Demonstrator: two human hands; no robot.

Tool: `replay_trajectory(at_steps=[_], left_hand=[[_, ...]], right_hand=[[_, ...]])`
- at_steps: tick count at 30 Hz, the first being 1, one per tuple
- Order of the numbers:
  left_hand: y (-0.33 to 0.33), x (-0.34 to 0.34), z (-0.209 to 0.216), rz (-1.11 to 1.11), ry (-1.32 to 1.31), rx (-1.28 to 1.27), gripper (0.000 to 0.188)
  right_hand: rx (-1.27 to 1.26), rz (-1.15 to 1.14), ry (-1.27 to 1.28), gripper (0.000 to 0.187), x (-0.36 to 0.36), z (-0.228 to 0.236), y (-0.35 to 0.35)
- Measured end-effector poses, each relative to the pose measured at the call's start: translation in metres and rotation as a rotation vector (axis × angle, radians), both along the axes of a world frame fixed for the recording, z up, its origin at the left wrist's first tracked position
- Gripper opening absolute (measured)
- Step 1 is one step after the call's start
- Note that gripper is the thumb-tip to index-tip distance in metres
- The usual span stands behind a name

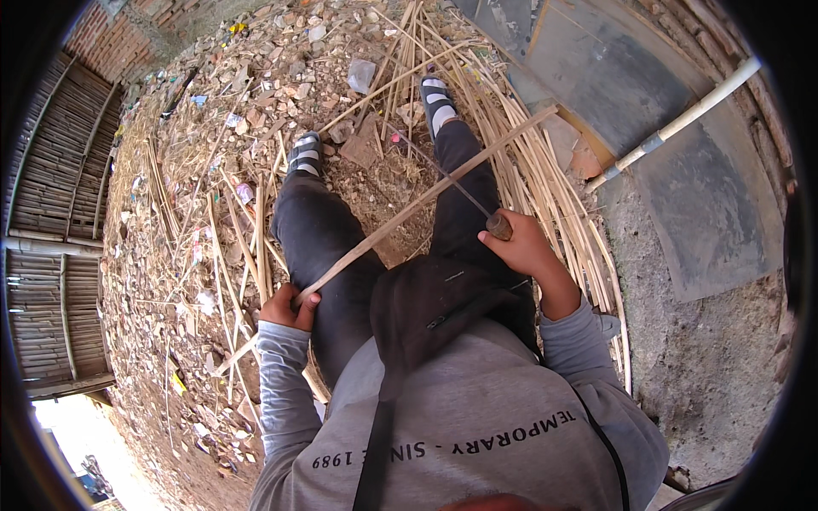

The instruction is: The person shaves a thin bamboo strip using a curved blade, drawing the blade toward themselves while holding the strip against their leg.

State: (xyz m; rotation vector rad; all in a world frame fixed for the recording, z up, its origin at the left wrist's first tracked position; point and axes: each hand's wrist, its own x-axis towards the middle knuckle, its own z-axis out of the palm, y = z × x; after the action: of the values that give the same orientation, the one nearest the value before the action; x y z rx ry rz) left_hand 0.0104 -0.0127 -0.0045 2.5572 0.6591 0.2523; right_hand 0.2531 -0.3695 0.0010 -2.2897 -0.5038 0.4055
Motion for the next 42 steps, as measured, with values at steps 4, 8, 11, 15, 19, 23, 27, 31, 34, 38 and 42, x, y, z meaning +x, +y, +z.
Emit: replay_trajectory(at_steps=[4,8,11,15,19,23,27,31,34,38,42], left_hand=[[-0.001,0.000,0.002,0.002,-0.006,0.000,0.048],[-0.002,0.002,0.004,0.007,0.002,-0.020,0.049],[-0.002,0.002,0.004,0.009,0.007,-0.022,0.050],[0.001,0.000,0.002,0.014,0.013,-0.012,0.050],[-0.001,0.002,0.005,0.013,0.012,-0.013,0.051],[0.000,0.002,0.004,0.013,0.018,-0.010,0.052],[0.001,0.002,0.004,0.016,0.030,-0.015,0.053],[0.001,0.001,0.004,0.023,0.031,-0.021,0.053],[0.001,0.001,0.003,0.022,0.029,-0.021,0.053],[0.003,0.000,0.000,0.022,0.021,-0.034,0.053],[0.003,0.001,0.002,0.016,0.027,-0.033,0.052]], right_hand=[[-0.001,0.011,0.004,0.043,0.002,0.001,-0.001],[0.016,0.004,-0.012,0.044,0.003,-0.005,-0.002],[0.014,-0.002,-0.013,0.045,0.002,-0.006,-0.002],[0.097,-0.008,-0.095,0.031,-0.001,-0.014,-0.003],[0.080,-0.003,-0.050,0.035,-0.001,-0.013,-0.003],[0.021,0.005,0.007,0.042,0.000,-0.010,-0.004],[0.068,-0.003,-0.023,0.039,-0.001,-0.016,-0.004],[0.060,0.007,0.005,0.037,-0.002,-0.010,-0.002],[0.053,0.004,0.008,0.036,-0.003,-0.009,-0.002],[0.055,0.004,-0.014,0.036,-0.002,-0.014,-0.002],[0.076,-0.007,-0.036,0.036,-0.003,-0.021,-0.002]])
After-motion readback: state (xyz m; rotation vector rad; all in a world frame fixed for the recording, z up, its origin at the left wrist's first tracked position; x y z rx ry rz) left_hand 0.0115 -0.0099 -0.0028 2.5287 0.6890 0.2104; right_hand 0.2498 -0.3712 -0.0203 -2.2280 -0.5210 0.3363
